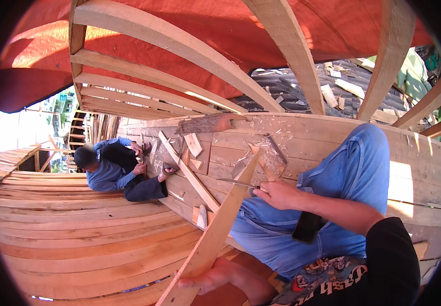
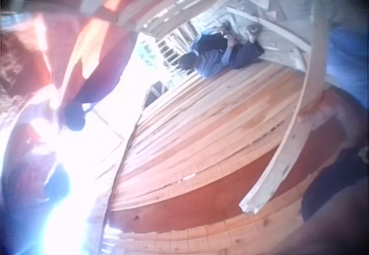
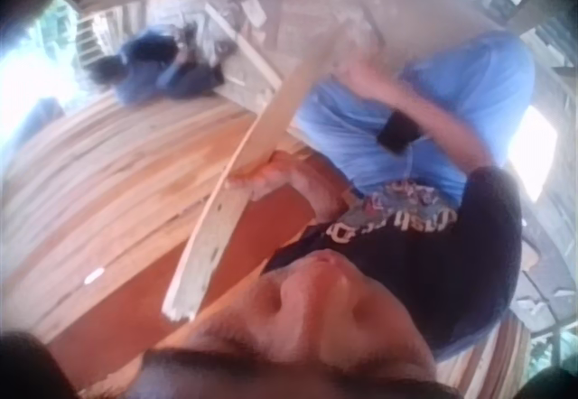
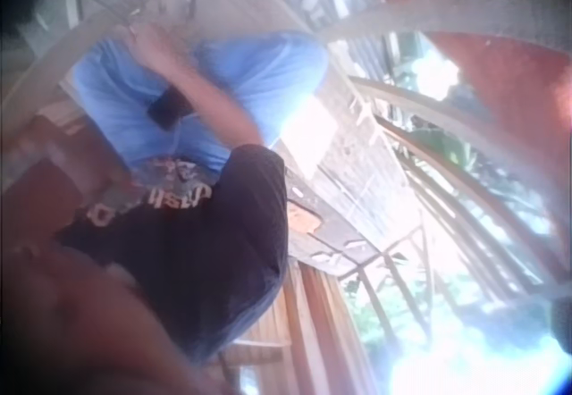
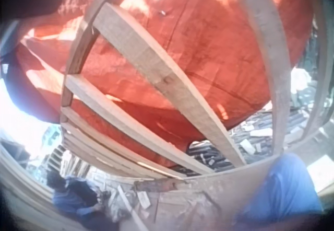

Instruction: The person uses a hand plane to shave wood shavings from the edge of a long wooden plank while sitting on a wooden floor.

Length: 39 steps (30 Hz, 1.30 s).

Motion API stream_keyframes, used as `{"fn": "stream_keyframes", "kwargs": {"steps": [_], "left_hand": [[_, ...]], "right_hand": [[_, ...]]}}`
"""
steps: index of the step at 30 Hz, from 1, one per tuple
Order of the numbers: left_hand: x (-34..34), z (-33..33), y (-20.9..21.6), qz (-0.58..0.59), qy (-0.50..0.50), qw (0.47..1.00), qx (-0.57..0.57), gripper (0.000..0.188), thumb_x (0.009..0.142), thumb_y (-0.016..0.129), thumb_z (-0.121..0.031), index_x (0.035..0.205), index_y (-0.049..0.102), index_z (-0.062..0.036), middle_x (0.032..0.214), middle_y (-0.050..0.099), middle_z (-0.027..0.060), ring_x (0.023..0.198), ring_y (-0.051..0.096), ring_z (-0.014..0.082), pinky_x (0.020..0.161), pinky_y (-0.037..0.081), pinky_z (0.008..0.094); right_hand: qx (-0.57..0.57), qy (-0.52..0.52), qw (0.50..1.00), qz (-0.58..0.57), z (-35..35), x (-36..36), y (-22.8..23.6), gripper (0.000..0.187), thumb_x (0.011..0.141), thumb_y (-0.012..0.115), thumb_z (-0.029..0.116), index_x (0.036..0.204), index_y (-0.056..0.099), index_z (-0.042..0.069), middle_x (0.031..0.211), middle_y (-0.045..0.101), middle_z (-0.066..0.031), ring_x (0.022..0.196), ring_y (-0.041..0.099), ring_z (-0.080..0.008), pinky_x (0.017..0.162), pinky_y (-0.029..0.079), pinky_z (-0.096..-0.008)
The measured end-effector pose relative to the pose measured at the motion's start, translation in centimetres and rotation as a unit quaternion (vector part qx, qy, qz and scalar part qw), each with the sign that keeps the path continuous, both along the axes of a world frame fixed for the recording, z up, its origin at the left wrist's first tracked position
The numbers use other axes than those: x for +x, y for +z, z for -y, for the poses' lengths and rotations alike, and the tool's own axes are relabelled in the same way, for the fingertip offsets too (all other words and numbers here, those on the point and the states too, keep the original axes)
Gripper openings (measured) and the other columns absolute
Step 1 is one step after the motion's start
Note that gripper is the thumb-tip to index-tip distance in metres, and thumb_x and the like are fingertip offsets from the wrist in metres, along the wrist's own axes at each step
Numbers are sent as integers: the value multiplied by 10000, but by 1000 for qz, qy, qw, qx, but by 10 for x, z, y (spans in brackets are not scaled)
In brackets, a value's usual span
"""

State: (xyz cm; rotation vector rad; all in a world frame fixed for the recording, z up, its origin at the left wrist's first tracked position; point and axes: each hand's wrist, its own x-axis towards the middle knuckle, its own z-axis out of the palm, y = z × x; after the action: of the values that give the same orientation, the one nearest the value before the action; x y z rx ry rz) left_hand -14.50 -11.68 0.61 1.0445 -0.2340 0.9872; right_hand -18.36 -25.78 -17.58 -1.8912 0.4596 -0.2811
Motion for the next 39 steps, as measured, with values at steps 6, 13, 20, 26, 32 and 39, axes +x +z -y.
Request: {"fn": "stream_keyframes", "kwargs": {"steps": [6, 13, 20, 26, 32, 39], "left_hand": [[2, 3, 0, 5, 14, 1000, 6, 658, 819, 701, -356, 1326, 420, -45, 1323, 465, 111, 1128, 525, 260, 963, 469, 423], [5, -3, -4, 3, 19, 1000, 3, 649, 817, 705, -350, 1313, 431, -32, 1313, 474, 112, 1128, 528, 260, 955, 476, 428], [7, -1, -1, 5, 10, 1000, -6, 649, 813, 711, -342, 1307, 434, -25, 1298, 489, 116, 1111, 542, 256, 944, 487, 422], [7, -2, 0, -1, 32, 999, 11, 654, 819, 698, -365, 1299, 434, -9, 1291, 486, 128, 1111, 538, 259, 937, 484, 422], [10, -3, 1, -6, 57, 998, 34, 663, 826, 683, -392, 1289, 433, 11, 1283, 482, 143, 1110, 533, 263, 930, 480, 423], [12, -2, 0, -8, 64, 997, 48, 660, 823, 687, -387, 1280, 439, 18, 1272, 488, 152, 1108, 532, 260, 926, 479, 428]], "right_hand": [[66, -13, 998, -9, 14, 2, -8, 425, 942, 456, 363, 827, 626, -9, 728, 622, -240, 738, 624, -408, 700, 481, -492], [80, -32, 993, -76, 19, 8, -29, 434, 941, 470, 354, 812, 615, -35, 716, 615, -248, 711, 616, -421, 682, 478, -488], [20, -37, 998, -40, 15, 10, -25, 425, 931, 476, 377, 861, 616, -18, 742, 619, -254, 729, 622, -423, 695, 476, -498], [12, 7, 1000, 5, -5, 0, -7, 438, 933, 473, 380, 882, 633, -25, 739, 623, -252, 731, 629, -409, 681, 485, -496], [31, -16, 999, -36, 4, 8, -26, 447, 940, 462, 390, 868, 626, -20, 751, 622, -257, 737, 623, -419, 688, 483, -498], [37, -51, 997, -37, 7, 15, -47, 407, 941, 477, 368, 860, 592, -13, 680, 596, -268, 687, 617, -430, 638, 484, -492]]}}
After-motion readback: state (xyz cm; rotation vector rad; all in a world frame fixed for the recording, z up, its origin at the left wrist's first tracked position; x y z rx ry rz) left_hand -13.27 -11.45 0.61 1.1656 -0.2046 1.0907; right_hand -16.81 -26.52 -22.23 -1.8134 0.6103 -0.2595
